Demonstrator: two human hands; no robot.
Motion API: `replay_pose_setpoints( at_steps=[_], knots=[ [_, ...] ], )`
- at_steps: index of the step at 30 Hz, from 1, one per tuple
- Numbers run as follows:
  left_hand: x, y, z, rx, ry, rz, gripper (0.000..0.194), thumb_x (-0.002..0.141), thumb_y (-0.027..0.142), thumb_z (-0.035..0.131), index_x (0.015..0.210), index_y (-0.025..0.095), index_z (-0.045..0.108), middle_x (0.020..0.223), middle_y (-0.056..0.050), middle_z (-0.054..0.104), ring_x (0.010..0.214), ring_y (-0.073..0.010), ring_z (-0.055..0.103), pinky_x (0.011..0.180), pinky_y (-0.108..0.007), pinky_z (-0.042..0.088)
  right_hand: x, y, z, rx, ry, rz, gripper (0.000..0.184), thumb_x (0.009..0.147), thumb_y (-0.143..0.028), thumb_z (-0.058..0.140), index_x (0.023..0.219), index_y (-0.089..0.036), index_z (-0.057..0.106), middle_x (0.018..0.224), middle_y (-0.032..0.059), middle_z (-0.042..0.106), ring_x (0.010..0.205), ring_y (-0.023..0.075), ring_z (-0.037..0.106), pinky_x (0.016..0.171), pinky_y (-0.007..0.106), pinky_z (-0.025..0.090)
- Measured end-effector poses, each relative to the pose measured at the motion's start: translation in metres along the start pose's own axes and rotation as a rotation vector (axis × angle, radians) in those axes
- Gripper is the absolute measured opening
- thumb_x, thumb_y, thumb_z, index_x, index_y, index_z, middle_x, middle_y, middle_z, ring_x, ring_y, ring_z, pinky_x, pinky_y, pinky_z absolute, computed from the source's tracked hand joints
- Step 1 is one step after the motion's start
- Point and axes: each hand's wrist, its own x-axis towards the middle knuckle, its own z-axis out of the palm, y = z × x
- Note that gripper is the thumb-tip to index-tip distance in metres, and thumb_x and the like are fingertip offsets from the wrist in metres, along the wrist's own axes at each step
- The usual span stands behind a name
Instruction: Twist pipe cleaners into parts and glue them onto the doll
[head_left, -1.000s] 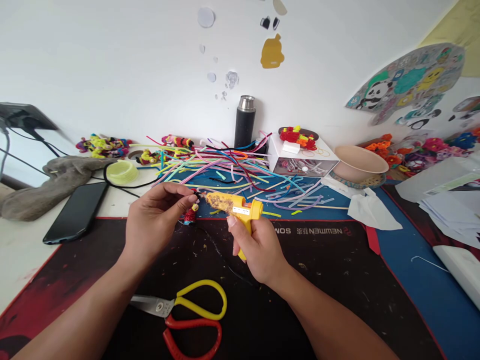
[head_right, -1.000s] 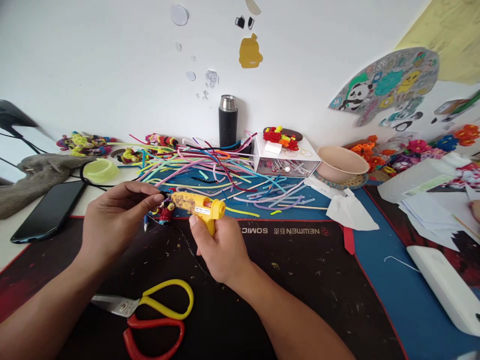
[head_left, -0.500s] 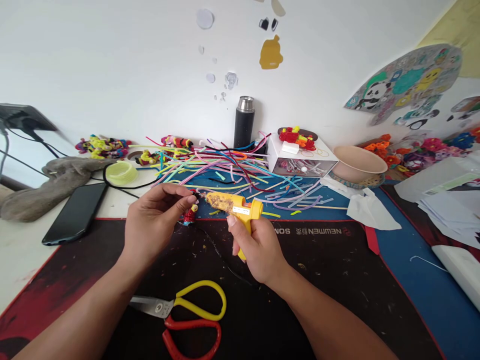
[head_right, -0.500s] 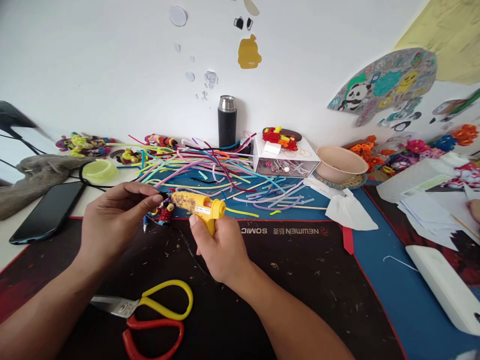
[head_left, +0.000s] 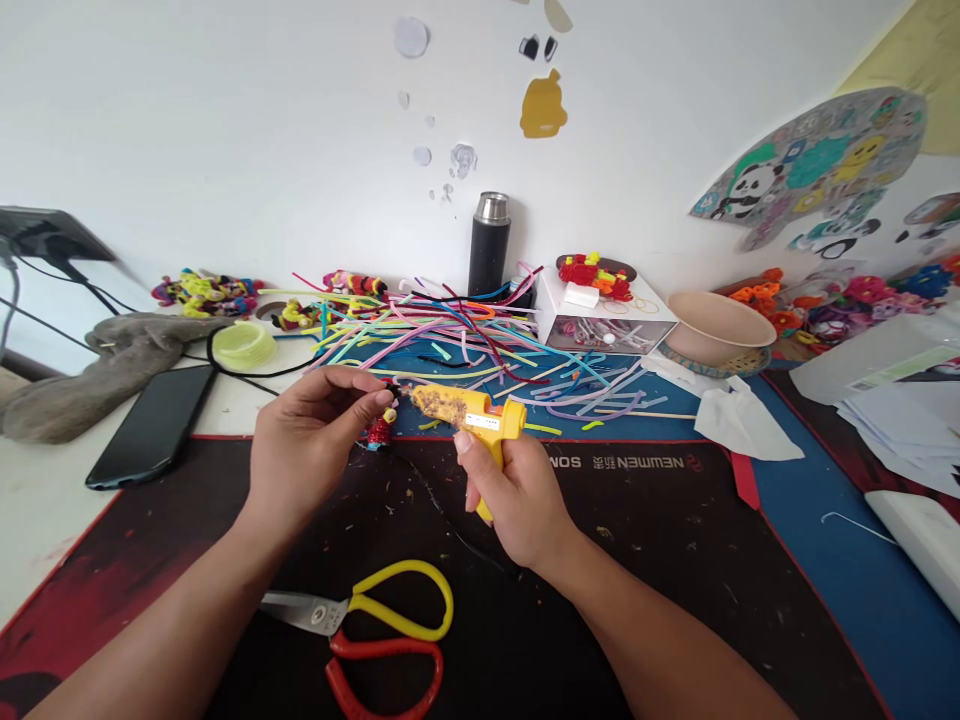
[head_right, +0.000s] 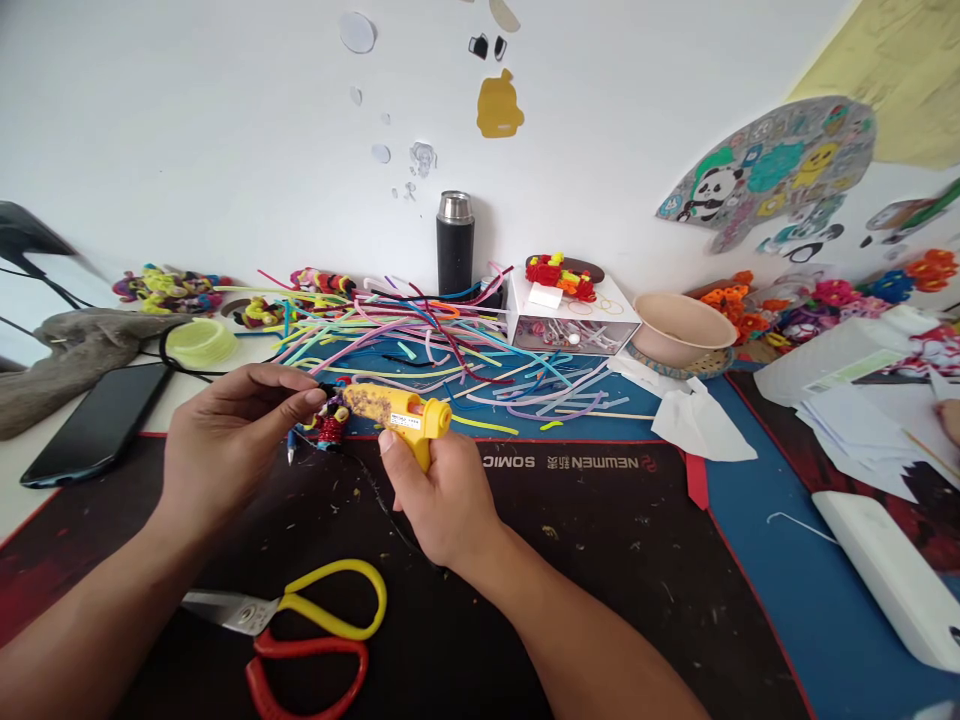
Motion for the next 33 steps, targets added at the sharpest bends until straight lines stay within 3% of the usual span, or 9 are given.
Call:
replay_pose_setpoints(
  at_steps=[33],
  knots=[
    [-0.001, -0.0015, 0.0, -0.006, 0.009, 0.05, 0.02, 0.075, 0.036, 0.095, 0.085, 0.024, 0.082, 0.083, 0.0, 0.08, 0.074, -0.0142, 0.072, 0.069, -0.02, 0.059, 0.0007, 0.0025, 0.0007, 0.059, 0.006, -0.011, 0.054, 0.106, -0.055, 0.058, 0.062, -0.024, 0.054, 0.043, -0.0049, 0.048, 0.04, 0.0104, 0.048, 0.048, 0.024, 0.039]
  ],
)
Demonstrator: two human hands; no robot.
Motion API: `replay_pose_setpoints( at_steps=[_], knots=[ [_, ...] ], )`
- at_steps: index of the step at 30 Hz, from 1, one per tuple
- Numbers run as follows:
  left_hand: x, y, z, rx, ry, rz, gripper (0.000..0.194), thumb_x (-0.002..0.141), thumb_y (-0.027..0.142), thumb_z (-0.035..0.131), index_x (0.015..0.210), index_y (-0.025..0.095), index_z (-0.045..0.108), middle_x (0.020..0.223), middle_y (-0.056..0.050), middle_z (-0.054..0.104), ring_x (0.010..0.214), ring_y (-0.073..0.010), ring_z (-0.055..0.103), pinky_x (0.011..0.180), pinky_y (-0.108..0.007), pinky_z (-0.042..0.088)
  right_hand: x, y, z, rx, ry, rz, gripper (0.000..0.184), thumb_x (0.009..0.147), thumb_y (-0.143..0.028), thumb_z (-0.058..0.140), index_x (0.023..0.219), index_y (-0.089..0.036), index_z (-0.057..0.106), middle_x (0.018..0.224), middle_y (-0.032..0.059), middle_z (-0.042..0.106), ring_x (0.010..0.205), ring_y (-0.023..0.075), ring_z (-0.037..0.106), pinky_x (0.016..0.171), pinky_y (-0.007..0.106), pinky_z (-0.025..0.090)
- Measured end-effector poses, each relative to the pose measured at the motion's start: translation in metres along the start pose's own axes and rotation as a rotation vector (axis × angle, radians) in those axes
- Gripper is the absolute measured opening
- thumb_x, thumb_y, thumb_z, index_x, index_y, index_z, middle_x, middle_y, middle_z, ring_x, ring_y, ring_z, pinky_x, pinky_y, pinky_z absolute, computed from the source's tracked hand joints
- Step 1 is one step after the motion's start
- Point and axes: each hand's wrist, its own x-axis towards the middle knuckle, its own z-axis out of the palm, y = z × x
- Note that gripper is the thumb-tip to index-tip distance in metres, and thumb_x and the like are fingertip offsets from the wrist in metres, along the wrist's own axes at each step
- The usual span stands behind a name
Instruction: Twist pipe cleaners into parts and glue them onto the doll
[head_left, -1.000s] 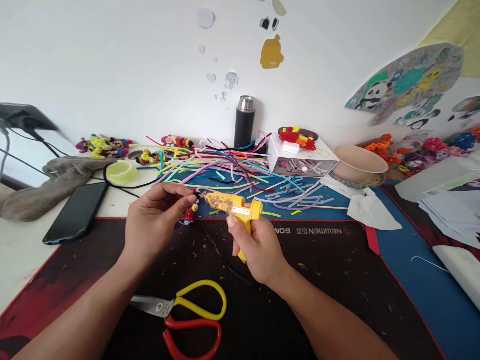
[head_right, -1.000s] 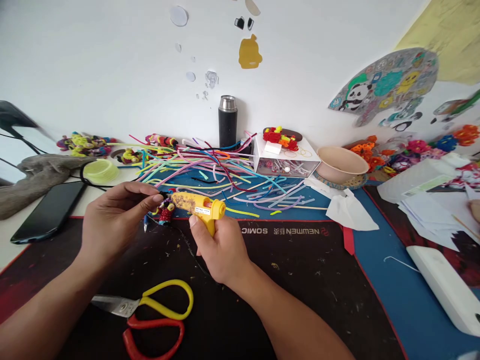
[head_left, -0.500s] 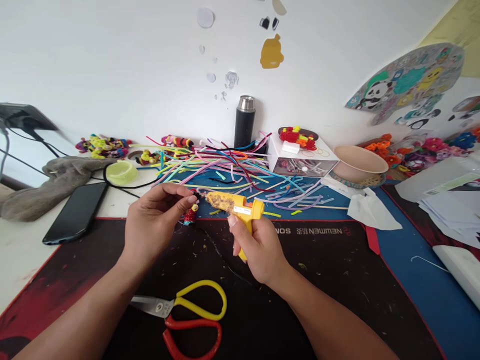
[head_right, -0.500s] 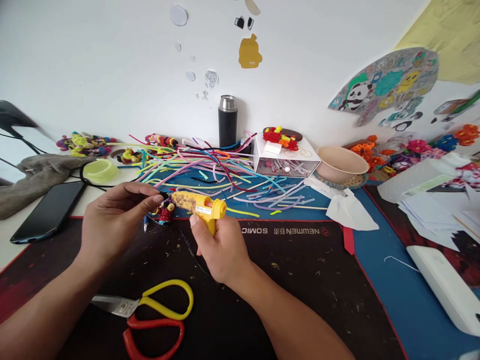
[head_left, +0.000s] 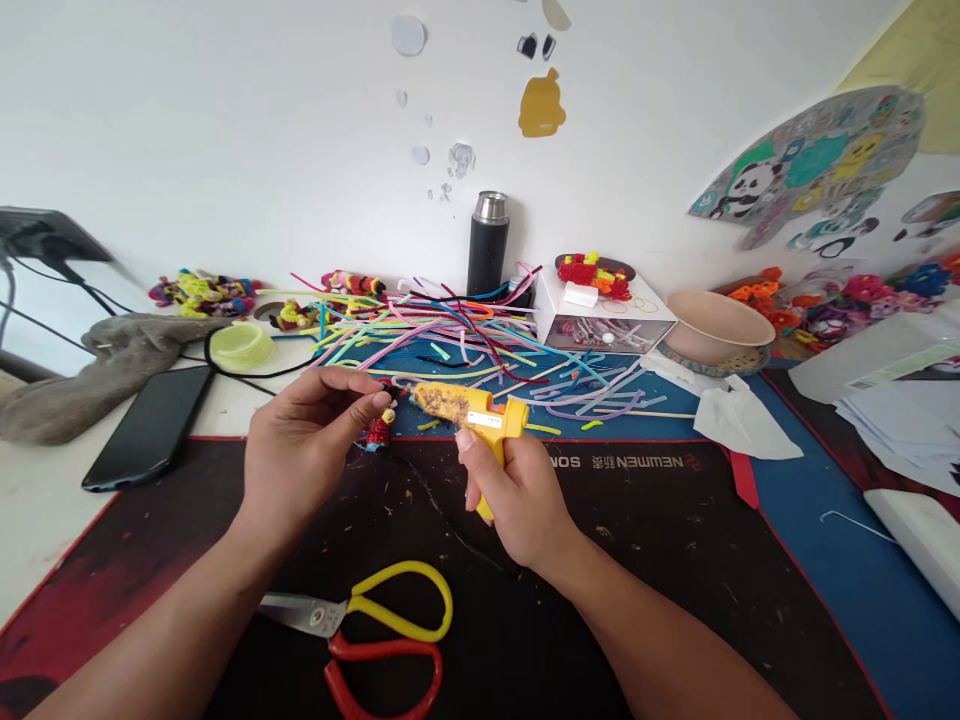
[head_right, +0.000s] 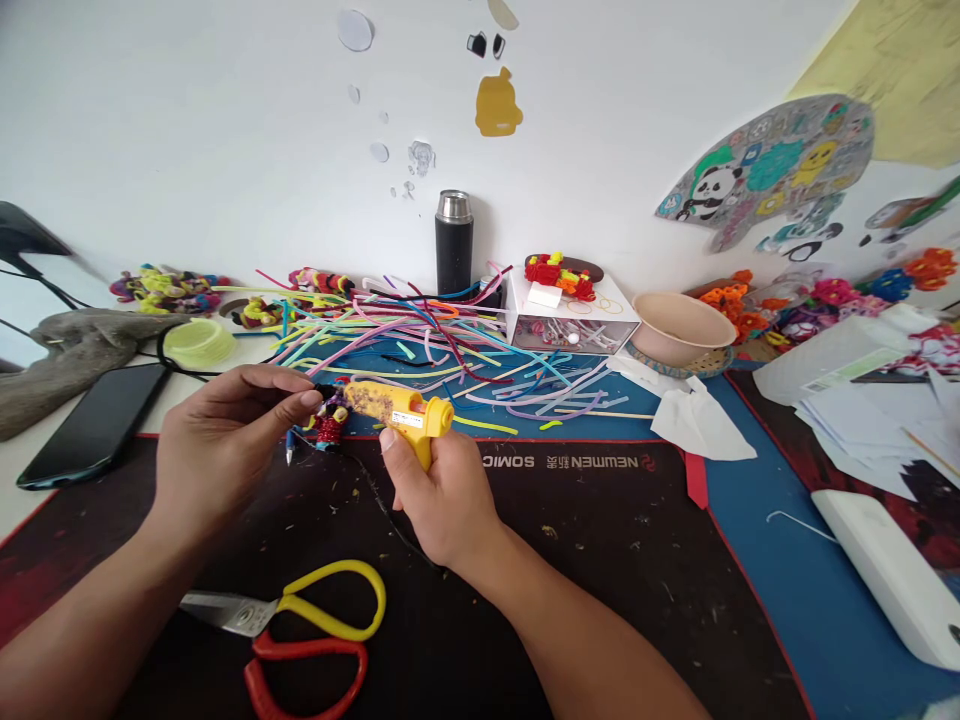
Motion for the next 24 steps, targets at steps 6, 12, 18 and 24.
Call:
replay_pose_setpoints(
  at_steps=[6, 12, 18, 24],
  knots=[
    [-0.001, -0.001, 0.0, -0.032, -0.001, -0.006, 0.02, 0.075, 0.036, 0.096, 0.086, 0.025, 0.083, 0.084, 0.0, 0.08, 0.075, -0.0146, 0.072, 0.07, -0.021, 0.059, 0.0, 0.002, -0.001, -0.011, 0.0, 0.014, 0.055, 0.106, -0.057, 0.057, 0.062, -0.023, 0.055, 0.045, -0.0042, 0.05, 0.042, 0.0102, 0.049, 0.049, 0.024, 0.04],
    [0.0, 0.0, -0.003, -0.174, 0.023, -0.067, 0.022, 0.072, 0.031, 0.099, 0.087, 0.024, 0.084, 0.085, 0.0, 0.079, 0.073, -0.013, 0.069, 0.067, -0.02, 0.057, 0.005, 0.009, 0.0, 0.024, -0.017, 0.114, 0.053, 0.103, -0.065, 0.059, 0.073, -0.022, 0.06, 0.052, -0.003, 0.058, 0.043, 0.0105, 0.05, 0.05, 0.025, 0.041],
    [0.034, -0.011, -0.016, -0.624, 0.146, -0.261, 0.036, 0.06, 0.016, 0.103, 0.089, 0.015, 0.084, 0.075, 0.002, 0.071, 0.067, -0.0072, 0.063, 0.062, -0.014, 0.053, 0.012, 0.011, -0.002, 0.078, 0.013, 0.166, 0.064, 0.093, -0.081, 0.064, 0.071, -0.021, 0.063, 0.047, -0.0022, 0.054, 0.041, 0.0112, 0.047, 0.046, 0.025, 0.039],
    [0.046, -0.016, -0.021, -0.752, 0.155, -0.403, 0.037, 0.055, 0.016, 0.105, 0.085, 0.014, 0.084, 0.071, 0.001, 0.07, 0.064, -0.0076, 0.06, 0.055, -0.012, 0.053, 0.022, 0.015, -0.009, 0.269, 0.055, 0.153, 0.064, 0.086, -0.082, 0.07, 0.087, -0.018, 0.069, 0.046, -0.0043, 0.055, 0.033, 0.0104, 0.044, 0.039, 0.024, 0.03]
  ],
)
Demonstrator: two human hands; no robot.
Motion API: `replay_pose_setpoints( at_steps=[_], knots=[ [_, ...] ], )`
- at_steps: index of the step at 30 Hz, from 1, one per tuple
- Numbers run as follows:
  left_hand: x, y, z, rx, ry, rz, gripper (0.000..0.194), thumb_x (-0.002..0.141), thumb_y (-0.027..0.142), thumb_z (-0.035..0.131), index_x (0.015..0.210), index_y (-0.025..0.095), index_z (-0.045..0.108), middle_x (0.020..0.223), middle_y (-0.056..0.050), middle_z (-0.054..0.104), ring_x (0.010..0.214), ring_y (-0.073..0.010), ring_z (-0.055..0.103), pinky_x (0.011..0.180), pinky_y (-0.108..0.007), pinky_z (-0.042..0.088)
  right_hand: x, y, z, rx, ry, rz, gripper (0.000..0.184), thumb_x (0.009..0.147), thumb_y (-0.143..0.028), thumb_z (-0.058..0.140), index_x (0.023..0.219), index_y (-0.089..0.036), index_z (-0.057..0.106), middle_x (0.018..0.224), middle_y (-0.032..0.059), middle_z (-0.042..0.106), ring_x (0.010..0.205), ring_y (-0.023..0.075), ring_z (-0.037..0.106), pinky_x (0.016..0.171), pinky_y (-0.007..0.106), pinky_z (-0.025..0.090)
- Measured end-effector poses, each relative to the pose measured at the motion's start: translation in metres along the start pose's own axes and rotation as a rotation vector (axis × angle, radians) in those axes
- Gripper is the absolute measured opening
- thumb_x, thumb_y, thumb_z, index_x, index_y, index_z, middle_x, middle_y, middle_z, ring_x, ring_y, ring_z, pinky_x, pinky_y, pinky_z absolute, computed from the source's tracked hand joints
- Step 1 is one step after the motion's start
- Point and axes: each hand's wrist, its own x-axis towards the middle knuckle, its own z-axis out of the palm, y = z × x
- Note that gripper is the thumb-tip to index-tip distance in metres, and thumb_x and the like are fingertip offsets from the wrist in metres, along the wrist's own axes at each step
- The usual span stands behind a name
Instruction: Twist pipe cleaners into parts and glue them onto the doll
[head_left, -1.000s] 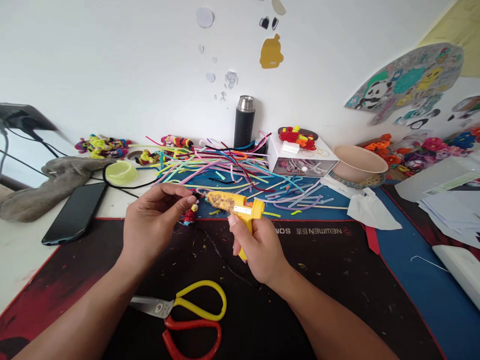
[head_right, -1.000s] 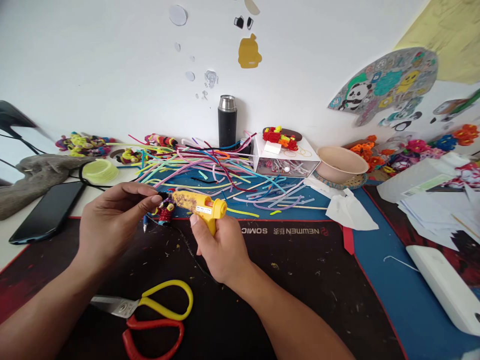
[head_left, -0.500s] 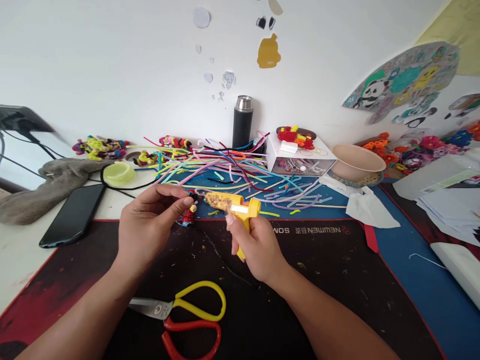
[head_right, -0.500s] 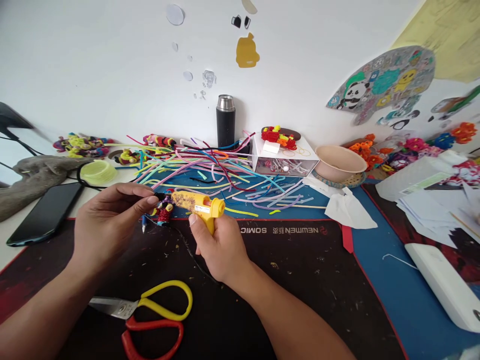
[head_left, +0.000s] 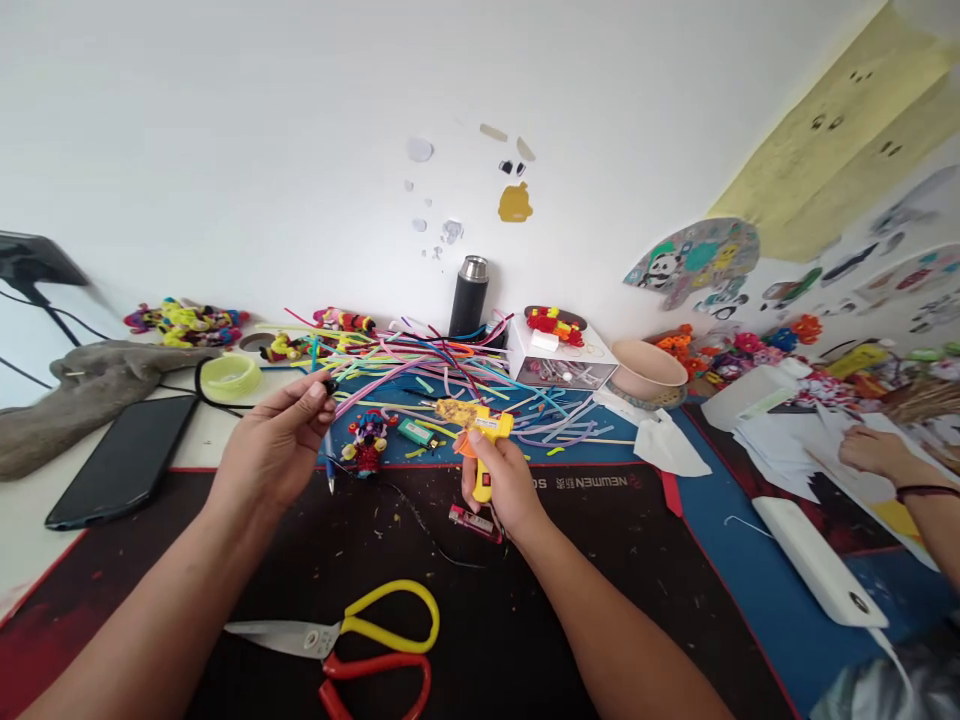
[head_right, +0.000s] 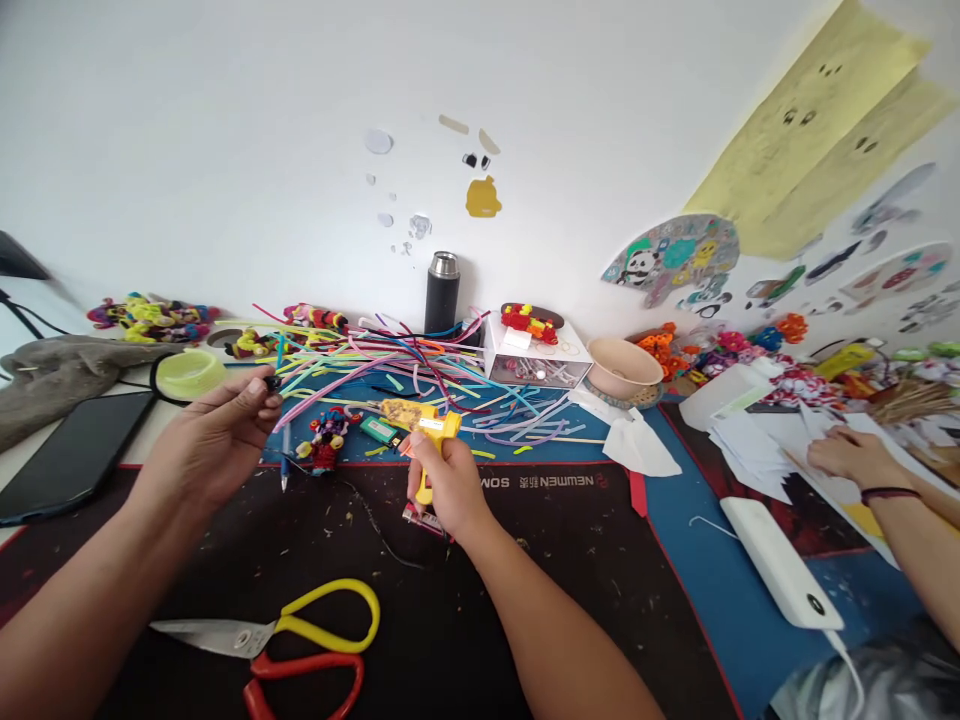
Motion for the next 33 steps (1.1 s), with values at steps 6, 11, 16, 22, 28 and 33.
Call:
replay_pose_setpoints(
  at_steps=[6, 11, 16, 22, 28, 33],
  knots=[
    [-0.007, -0.007, -0.003, -0.012, -0.069, -0.096, 0.037, 0.053, 0.017, 0.109, 0.081, 0.014, 0.084, 0.073, -0.001, 0.072, 0.066, -0.0089, 0.062, 0.055, -0.014, 0.055, -0.024, -0.006, -0.019, 0.077, 0.199, 0.028, 0.06, 0.086, -0.076, 0.074, 0.096, -0.017, 0.069, 0.049, -0.0054, 0.055, 0.034, 0.0101, 0.045, 0.037, 0.021, 0.026],
    [-0.011, -0.012, -0.002, -0.003, -0.107, -0.156, 0.043, 0.052, 0.017, 0.108, 0.089, 0.013, 0.087, 0.08, -0.003, 0.078, 0.066, -0.0094, 0.064, 0.058, -0.015, 0.058, -0.058, -0.001, -0.046, 0.031, 0.3, 0.151, 0.064, 0.086, -0.076, 0.075, 0.103, -0.015, 0.071, 0.055, -0.0025, 0.061, 0.04, 0.0126, 0.054, 0.037, 0.021, 0.025],
    [-0.02, -0.011, 0.007, 0.015, -0.151, -0.211, 0.05, 0.043, 0.021, 0.112, 0.085, 0.014, 0.086, 0.073, -0.002, 0.075, 0.062, -0.0098, 0.065, 0.056, -0.016, 0.059, -0.081, 0.001, -0.068, 0.003, 0.303, 0.289, 0.063, 0.094, -0.073, 0.07, 0.113, -0.013, 0.071, 0.066, 0.0008, 0.069, 0.049, 0.0152, 0.068, 0.038, 0.02, 0.033],
    [-0.03, -0.014, 0.014, 0.055, -0.207, -0.279, 0.047, 0.04, 0.022, 0.111, 0.077, 0.013, 0.084, 0.07, -0.003, 0.073, 0.061, -0.0111, 0.066, 0.054, -0.017, 0.057, -0.091, 0.0, -0.079, -0.087, 0.239, 0.38, 0.059, 0.107, -0.067, 0.057, 0.121, -0.011, 0.07, 0.079, 0.0099, 0.08, 0.054, 0.0181, 0.076, 0.035, 0.018, 0.033],
    [-0.033, -0.021, 0.014, 0.081, -0.237, -0.29, 0.039, 0.047, 0.022, 0.108, 0.077, 0.014, 0.084, 0.076, -0.005, 0.076, 0.062, -0.0112, 0.065, 0.054, -0.018, 0.055, -0.087, -0.009, -0.077, -0.168, 0.185, 0.505, 0.053, 0.116, -0.055, 0.043, 0.109, -0.011, 0.072, 0.075, 0.0121, 0.081, 0.047, 0.0157, 0.073, 0.033, 0.017, 0.03],
    [-0.034, -0.022, 0.014, 0.078, -0.259, -0.282, 0.039, 0.048, 0.025, 0.109, 0.075, 0.015, 0.084, 0.074, -0.005, 0.073, 0.063, -0.0125, 0.063, 0.054, -0.019, 0.052, -0.085, -0.014, -0.08, -0.291, 0.164, 0.539, 0.06, 0.111, -0.065, 0.05, 0.092, -0.013, 0.073, 0.069, 0.0109, 0.079, 0.044, 0.0146, 0.07, 0.032, 0.017, 0.027]
  ],
)
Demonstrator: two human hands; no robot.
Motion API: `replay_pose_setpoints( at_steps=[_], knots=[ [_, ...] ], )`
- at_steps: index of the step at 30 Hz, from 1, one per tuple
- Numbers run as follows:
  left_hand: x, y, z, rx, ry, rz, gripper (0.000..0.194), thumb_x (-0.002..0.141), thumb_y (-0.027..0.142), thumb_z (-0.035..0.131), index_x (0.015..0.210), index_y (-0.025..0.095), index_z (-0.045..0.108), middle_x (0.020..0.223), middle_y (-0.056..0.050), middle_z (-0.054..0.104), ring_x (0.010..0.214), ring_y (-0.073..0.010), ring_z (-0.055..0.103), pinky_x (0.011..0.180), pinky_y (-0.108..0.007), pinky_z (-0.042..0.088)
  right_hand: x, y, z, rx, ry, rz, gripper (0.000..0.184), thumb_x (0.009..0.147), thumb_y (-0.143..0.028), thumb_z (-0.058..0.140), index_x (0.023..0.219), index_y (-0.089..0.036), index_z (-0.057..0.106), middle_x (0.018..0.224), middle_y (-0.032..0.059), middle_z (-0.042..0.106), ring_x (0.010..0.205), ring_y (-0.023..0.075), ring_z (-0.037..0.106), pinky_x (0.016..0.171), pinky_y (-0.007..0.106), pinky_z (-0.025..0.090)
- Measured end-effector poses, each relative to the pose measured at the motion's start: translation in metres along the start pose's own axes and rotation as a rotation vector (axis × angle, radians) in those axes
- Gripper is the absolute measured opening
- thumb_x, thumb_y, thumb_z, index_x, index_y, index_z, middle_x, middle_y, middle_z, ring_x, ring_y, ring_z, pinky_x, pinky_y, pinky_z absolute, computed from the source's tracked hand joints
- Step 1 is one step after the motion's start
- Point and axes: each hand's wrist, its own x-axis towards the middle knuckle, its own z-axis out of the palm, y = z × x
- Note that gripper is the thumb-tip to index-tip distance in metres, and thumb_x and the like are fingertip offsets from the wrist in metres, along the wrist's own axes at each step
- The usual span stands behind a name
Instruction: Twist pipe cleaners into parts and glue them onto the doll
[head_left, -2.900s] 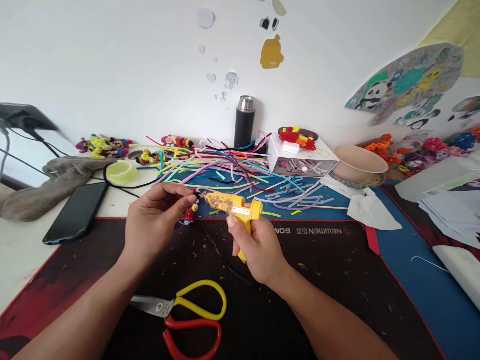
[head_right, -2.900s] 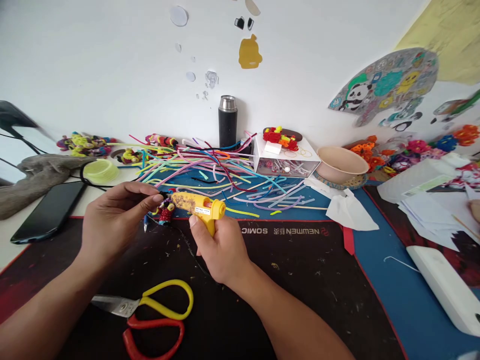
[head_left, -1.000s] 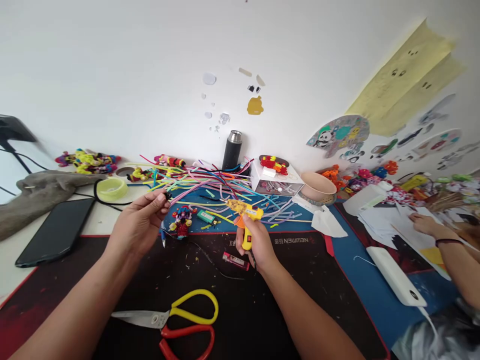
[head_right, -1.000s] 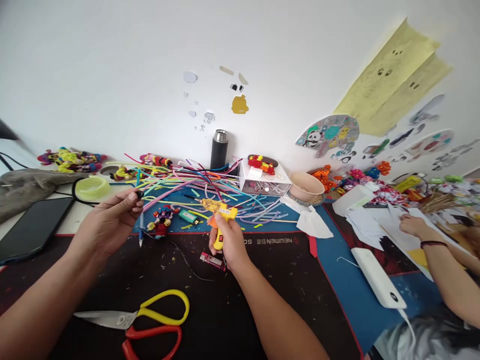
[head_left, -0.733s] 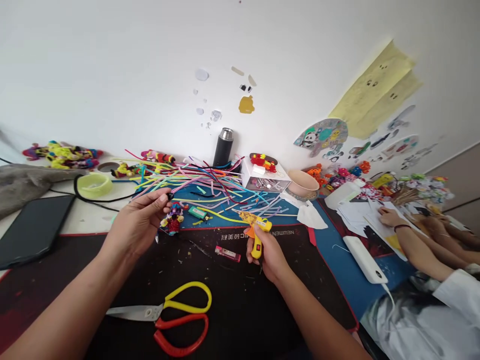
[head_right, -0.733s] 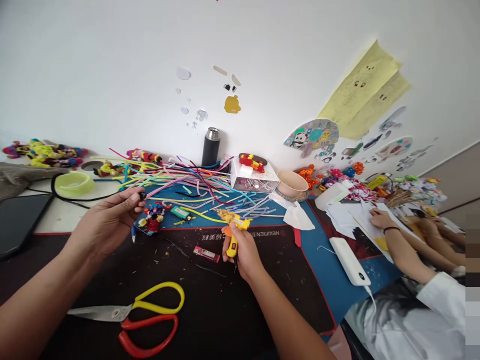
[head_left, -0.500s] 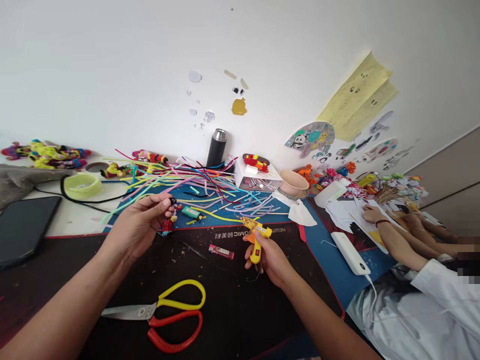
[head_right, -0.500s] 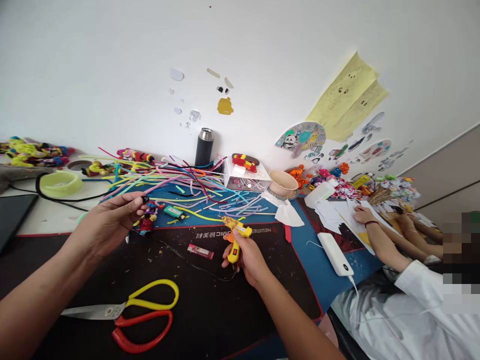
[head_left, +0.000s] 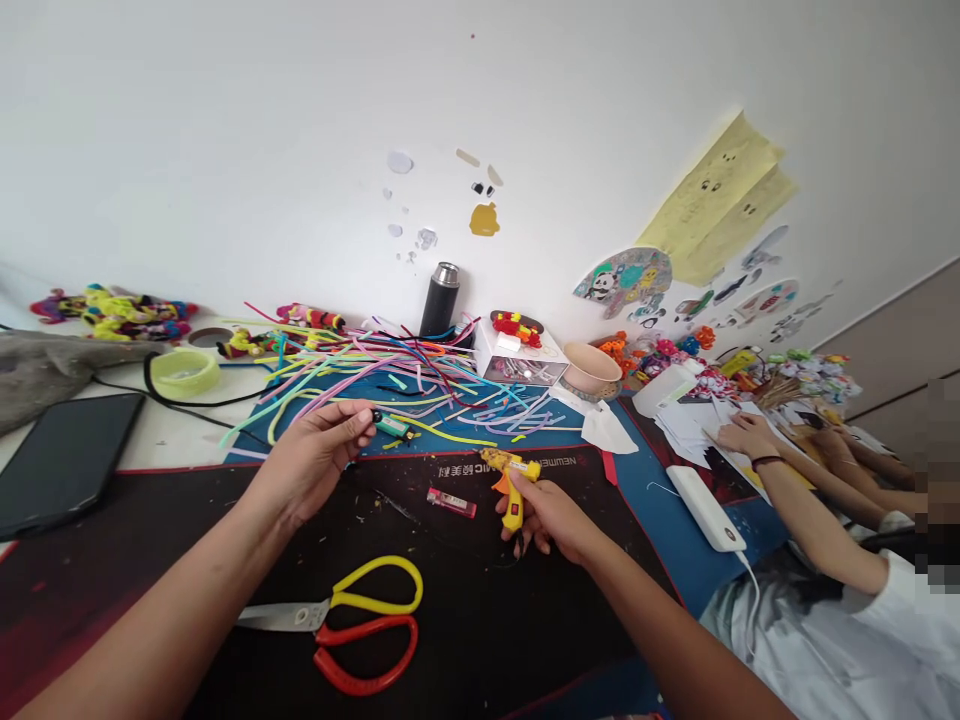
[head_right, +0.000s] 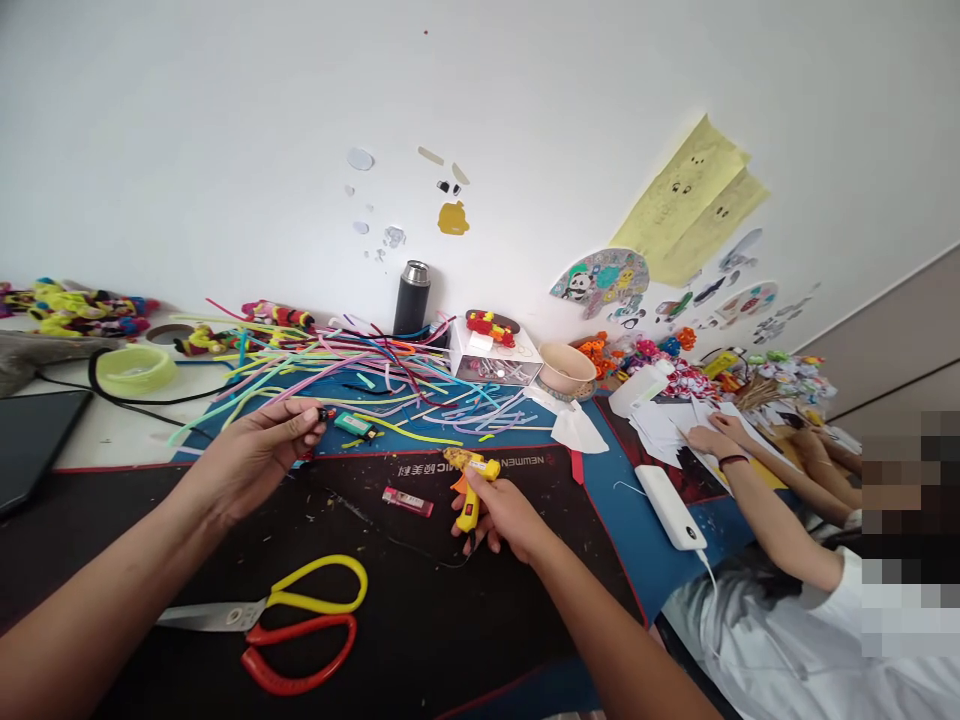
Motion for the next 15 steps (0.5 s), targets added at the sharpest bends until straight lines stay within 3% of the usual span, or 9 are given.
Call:
replay_pose_setpoints(
  at_steps=[3, 5, 7, 9, 12, 15],
  knots=[
    [-0.001, -0.001, -0.001, -0.003, -0.024, -0.002, 0.038, 0.05, 0.026, 0.109, 0.076, 0.014, 0.084, 0.074, -0.005, 0.072, 0.064, -0.0122, 0.062, 0.053, -0.019, 0.05, -0.002, 0.003, -0.007, -0.141, 0.039, -0.008, 0.066, 0.106, -0.073, 0.052, 0.077, -0.016, 0.069, 0.056, 0.0082, 0.071, 0.042, 0.0158, 0.067, 0.034, 0.02, 0.024],
    [0.0, -0.003, -0.001, -0.014, -0.028, -0.001, 0.036, 0.053, 0.025, 0.107, 0.079, 0.015, 0.084, 0.075, -0.004, 0.072, 0.063, -0.012, 0.061, 0.054, -0.019, 0.05, -0.006, 0.007, -0.013, -0.28, 0.141, -0.054, 0.065, 0.104, -0.073, 0.054, 0.07, -0.019, 0.065, 0.049, 0.0043, 0.064, 0.037, 0.0151, 0.059, 0.037, 0.022, 0.027],
    [0.0, -0.004, -0.002, -0.026, -0.023, -0.008, 0.035, 0.055, 0.022, 0.106, 0.083, 0.015, 0.086, 0.077, -0.005, 0.073, 0.064, -0.0118, 0.062, 0.055, -0.02, 0.051, -0.01, 0.012, -0.016, -0.417, 0.292, -0.206, 0.061, 0.104, -0.069, 0.058, 0.067, -0.021, 0.064, 0.046, 0.0008, 0.06, 0.037, 0.0142, 0.053, 0.043, 0.024, 0.033],
    [0.0, -0.006, -0.002, -0.033, -0.019, -0.026, 0.036, 0.056, 0.02, 0.105, 0.087, 0.013, 0.087, 0.079, -0.006, 0.074, 0.064, -0.0115, 0.062, 0.056, -0.021, 0.051, -0.01, 0.016, -0.015, -0.46, 0.361, -0.355, 0.058, 0.103, -0.067, 0.06, 0.068, -0.022, 0.067, 0.047, -0.0002, 0.058, 0.043, 0.0158, 0.054, 0.047, 0.026, 0.037],
    [-0.001, -0.007, -0.001, -0.041, -0.016, -0.043, 0.039, 0.056, 0.019, 0.104, 0.091, 0.011, 0.089, 0.08, -0.008, 0.076, 0.066, -0.0126, 0.064, 0.058, -0.022, 0.052, 0.001, 0.02, 0.001, -0.297, 0.257, -0.416, 0.053, 0.104, -0.067, 0.062, 0.085, -0.02, 0.074, 0.051, -0.0024, 0.057, 0.044, 0.0143, 0.051, 0.046, 0.025, 0.036],
    [-0.002, -0.006, 0.001, -0.044, -0.001, -0.05, 0.039, 0.054, 0.02, 0.105, 0.088, 0.012, 0.089, 0.08, -0.008, 0.076, 0.067, -0.0131, 0.064, 0.059, -0.023, 0.052, 0.024, 0.013, 0.034, -0.16, 0.138, -0.464, 0.049, 0.104, -0.065, 0.063, 0.097, -0.018, 0.075, 0.054, -0.0043, 0.059, 0.041, 0.0111, 0.047, 0.045, 0.023, 0.036]
  ],
)
